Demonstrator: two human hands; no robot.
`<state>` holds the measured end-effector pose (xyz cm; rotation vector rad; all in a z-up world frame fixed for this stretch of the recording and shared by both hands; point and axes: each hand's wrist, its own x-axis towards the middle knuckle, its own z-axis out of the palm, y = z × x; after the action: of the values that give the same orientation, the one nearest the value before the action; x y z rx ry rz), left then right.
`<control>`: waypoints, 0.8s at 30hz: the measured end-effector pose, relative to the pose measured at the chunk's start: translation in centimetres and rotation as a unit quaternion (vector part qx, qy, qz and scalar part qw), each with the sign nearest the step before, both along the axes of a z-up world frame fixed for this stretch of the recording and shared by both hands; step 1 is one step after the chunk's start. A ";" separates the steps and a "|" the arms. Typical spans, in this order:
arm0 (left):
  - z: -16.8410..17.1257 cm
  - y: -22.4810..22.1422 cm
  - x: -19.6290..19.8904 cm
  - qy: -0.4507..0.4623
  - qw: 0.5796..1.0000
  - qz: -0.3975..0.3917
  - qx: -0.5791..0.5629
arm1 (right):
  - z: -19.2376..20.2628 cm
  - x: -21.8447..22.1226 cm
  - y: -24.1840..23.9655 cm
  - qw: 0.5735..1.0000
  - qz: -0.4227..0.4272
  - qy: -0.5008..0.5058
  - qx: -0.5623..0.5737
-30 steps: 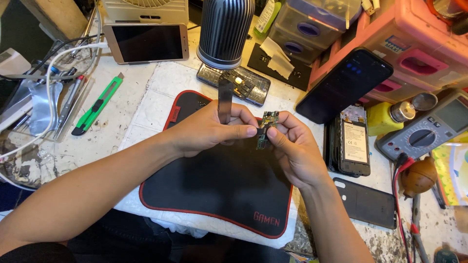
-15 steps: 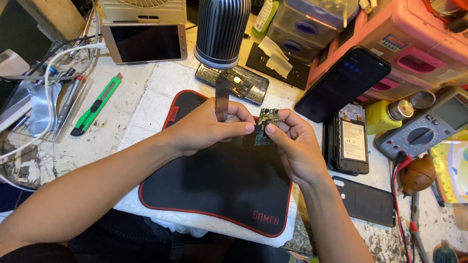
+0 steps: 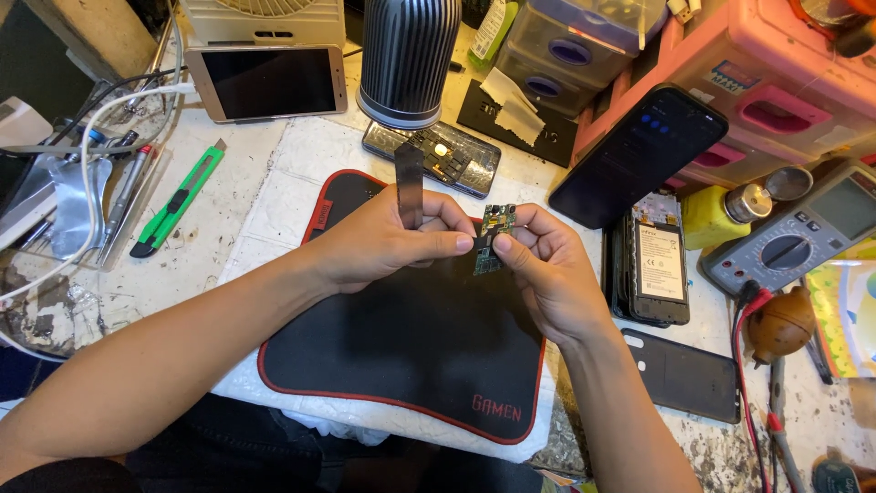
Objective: Disassembling a mobile phone to inspect and repair internal components like the motherboard and battery.
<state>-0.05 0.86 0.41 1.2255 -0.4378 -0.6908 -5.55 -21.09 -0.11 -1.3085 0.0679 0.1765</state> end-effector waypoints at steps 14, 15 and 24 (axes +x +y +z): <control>-0.4 0.0 0.0 0.023 1.000 -0.001 -0.021 | -1.1 0.3 -0.4 1.000 0.007 -0.003 -0.008; -0.4 0.0 0.1 0.022 1.000 -0.001 -0.020 | -1.2 0.4 -0.4 1.000 0.008 -0.005 -0.012; 0.6 0.4 0.5 0.037 0.998 0.026 -0.043 | -1.2 1.0 -0.5 0.998 -0.057 -0.004 -0.029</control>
<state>0.46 1.24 0.99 1.1227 -0.3686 -0.6644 -4.54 -21.56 -1.36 -1.3590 0.1405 0.0722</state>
